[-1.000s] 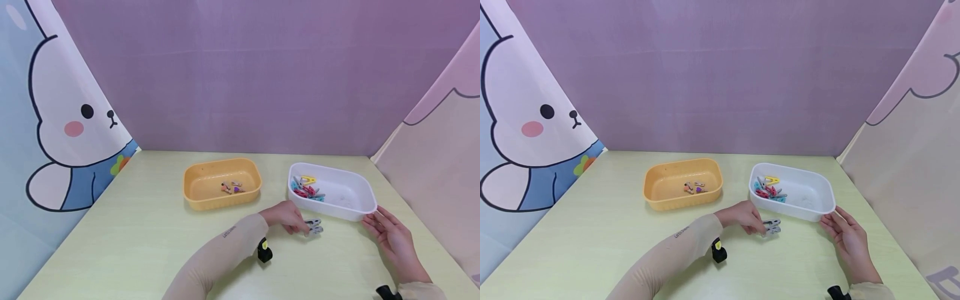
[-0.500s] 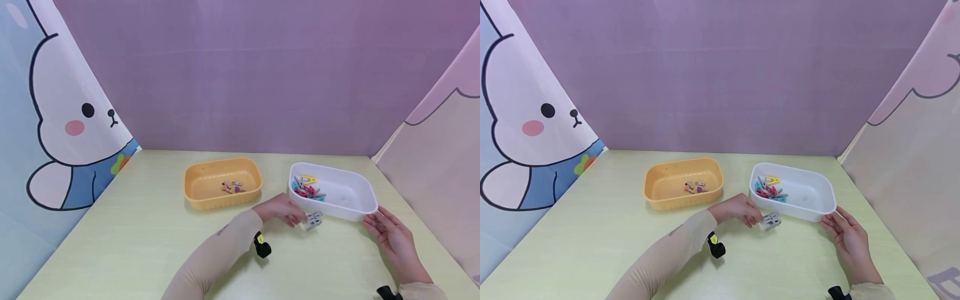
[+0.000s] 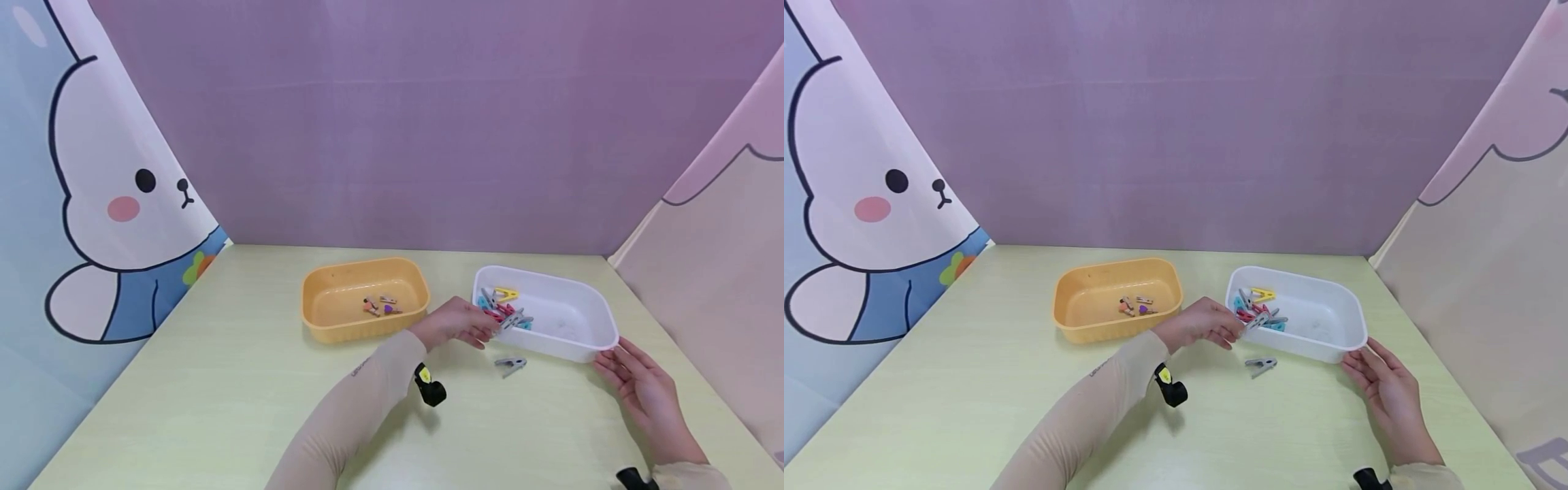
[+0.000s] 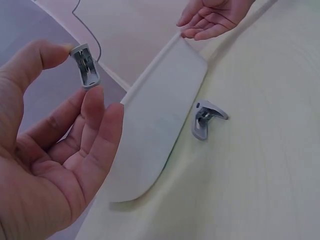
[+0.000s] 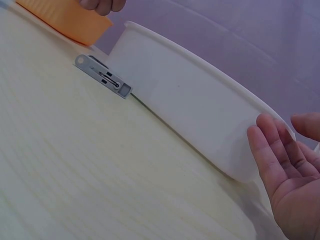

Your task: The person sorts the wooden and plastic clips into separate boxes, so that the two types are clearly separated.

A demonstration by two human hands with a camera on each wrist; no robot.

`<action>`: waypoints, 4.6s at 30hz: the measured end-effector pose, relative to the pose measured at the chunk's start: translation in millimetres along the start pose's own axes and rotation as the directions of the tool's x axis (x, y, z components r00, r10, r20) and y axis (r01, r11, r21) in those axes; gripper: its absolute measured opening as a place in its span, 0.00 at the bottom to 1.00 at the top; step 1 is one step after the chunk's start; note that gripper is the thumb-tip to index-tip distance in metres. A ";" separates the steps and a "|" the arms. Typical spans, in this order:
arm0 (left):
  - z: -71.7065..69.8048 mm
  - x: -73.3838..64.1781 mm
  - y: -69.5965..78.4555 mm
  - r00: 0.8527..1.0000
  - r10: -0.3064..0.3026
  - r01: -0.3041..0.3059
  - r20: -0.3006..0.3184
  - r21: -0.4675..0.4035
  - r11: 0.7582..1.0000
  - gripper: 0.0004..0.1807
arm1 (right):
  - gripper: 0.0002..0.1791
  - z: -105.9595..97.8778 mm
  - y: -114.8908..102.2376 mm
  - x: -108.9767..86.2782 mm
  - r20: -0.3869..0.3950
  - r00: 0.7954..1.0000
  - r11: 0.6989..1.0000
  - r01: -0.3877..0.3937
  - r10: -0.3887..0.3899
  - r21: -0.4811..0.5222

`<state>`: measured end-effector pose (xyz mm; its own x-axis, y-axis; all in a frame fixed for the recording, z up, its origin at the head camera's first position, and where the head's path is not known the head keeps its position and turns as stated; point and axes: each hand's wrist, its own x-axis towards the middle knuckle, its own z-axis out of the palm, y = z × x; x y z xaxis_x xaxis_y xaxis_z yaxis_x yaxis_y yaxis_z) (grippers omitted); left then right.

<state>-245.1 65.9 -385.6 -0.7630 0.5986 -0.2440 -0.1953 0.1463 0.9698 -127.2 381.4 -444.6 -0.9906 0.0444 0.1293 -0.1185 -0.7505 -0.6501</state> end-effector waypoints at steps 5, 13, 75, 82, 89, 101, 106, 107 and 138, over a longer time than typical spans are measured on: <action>-2.5 3.9 6.0 1.000 0.023 -0.023 0.001 -0.035 0.999 0.08 | 0.20 -0.1 0.2 0.2 -0.003 1.000 1.000 -0.002 0.002 0.007; -4.4 12.3 16.1 0.999 0.031 -0.032 -0.009 -0.062 0.998 0.08 | 0.18 -3.1 1.6 2.4 -0.001 1.000 1.000 -0.005 0.005 -0.019; 6.9 72.5 32.8 0.910 -0.043 0.133 -0.412 0.192 0.972 0.14 | 0.19 -2.0 0.1 1.8 -0.002 1.000 1.000 0.001 -0.001 -0.007; 8.3 70.2 33.4 0.910 0.004 0.141 -0.416 0.318 0.937 0.15 | 0.19 0.2 0.7 1.6 -0.001 1.000 1.000 -0.006 0.006 -0.001; 9.2 68.2 30.1 0.907 0.056 0.108 -0.416 0.362 0.926 0.12 | 0.19 0.8 1.0 1.3 -0.003 1.000 1.000 0.001 -0.001 -0.012; 9.3 68.5 25.5 0.908 0.064 0.071 -0.414 0.304 0.950 0.08 | 0.19 0.6 -0.2 0.7 -0.014 1.000 1.000 -0.003 0.003 -0.006; 6.9 65.6 22.7 0.918 0.103 0.007 -0.383 0.277 0.961 0.06 | 0.19 0.7 -0.4 0.3 -0.024 1.000 1.000 -0.008 0.007 -0.020; 6.1 64.8 21.9 0.921 0.112 -0.003 -0.374 0.279 0.960 0.05 | 0.19 0.6 -0.4 0.3 -0.024 1.000 1.000 -0.009 0.009 -0.019; 3.5 20.5 -17.4 0.939 0.211 -0.212 -0.273 0.025 0.977 0.07 | 0.17 -2.9 -0.2 2.3 -0.012 1.000 1.000 -0.012 0.012 -0.001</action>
<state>-255.2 78.4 -407.5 -0.9257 0.3774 -0.0259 -0.0133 0.0358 0.9993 -129.7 383.5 -446.3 -0.9927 0.0436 0.1122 -0.1067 -0.7502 -0.6526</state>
